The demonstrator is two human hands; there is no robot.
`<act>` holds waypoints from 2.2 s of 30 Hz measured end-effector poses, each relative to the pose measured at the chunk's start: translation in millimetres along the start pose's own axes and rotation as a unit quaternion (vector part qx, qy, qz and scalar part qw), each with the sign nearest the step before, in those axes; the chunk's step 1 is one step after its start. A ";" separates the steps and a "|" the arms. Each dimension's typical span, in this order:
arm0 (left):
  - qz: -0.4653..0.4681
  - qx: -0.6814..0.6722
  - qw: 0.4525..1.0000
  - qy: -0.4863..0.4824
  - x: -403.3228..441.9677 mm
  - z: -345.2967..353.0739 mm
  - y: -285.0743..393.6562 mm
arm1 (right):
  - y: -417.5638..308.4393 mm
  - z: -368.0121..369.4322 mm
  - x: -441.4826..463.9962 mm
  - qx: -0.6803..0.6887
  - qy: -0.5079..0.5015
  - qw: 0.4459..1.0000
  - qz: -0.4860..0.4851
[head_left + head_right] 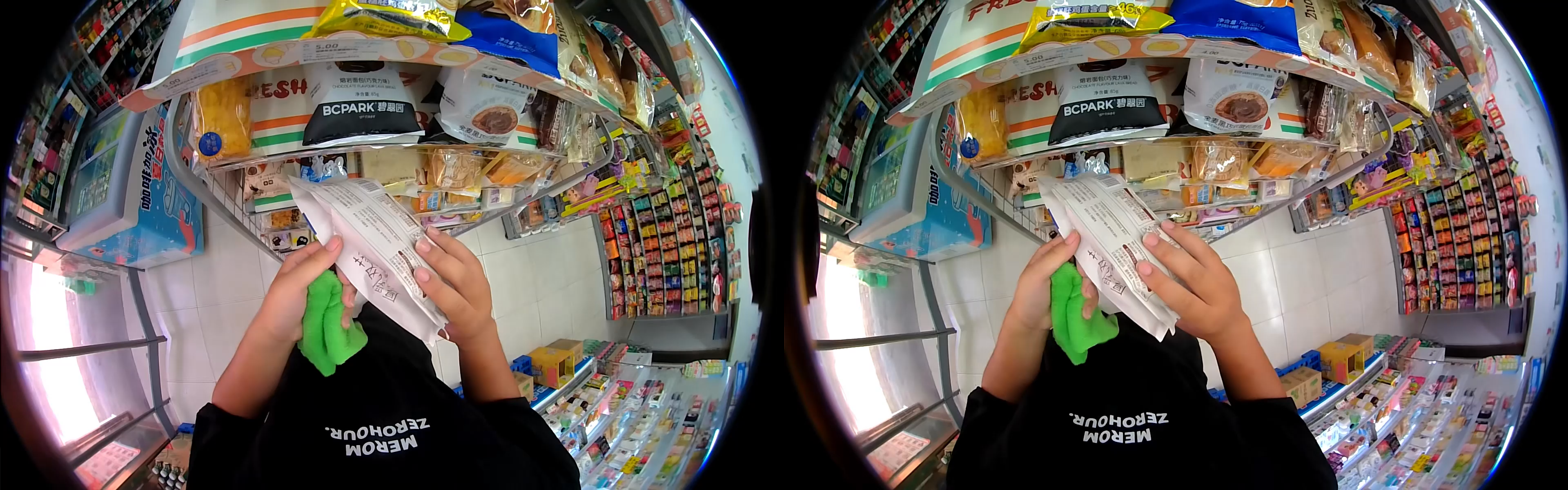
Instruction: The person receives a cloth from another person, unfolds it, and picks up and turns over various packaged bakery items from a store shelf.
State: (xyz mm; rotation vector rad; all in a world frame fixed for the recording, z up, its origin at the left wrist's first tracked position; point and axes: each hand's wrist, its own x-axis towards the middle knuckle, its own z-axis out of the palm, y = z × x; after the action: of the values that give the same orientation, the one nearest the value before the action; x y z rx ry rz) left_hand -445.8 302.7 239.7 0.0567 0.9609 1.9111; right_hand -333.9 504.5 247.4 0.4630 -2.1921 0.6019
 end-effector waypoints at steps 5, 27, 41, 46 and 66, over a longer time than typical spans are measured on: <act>-0.039 -0.049 0.998 -0.001 -2.6 -9.9 0.6 | -5.4 -2.1 5.4 -0.044 -0.045 0.997 -0.038; 0.050 0.050 0.997 -0.027 -52.5 -45.3 -12.5 | -103.5 51.6 -12.9 0.449 0.209 0.645 0.582; 0.150 0.139 0.978 -0.026 -61.2 -22.5 19.4 | -64.6 8.8 -13.2 0.463 0.051 0.794 0.391; 0.212 0.216 0.953 0.002 -83.1 0.3 56.5 | -49.0 -11.8 20.2 0.503 0.050 0.803 0.316; 0.420 0.356 0.830 0.088 -87.6 75.7 196.8 | -64.2 4.7 149.8 0.658 -0.042 0.699 0.278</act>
State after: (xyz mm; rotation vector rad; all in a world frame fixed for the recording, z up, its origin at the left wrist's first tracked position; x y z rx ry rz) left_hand -511.8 235.2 447.6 0.8870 1.9727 2.2052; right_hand -396.1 430.2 378.5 0.4839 -1.5658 2.5467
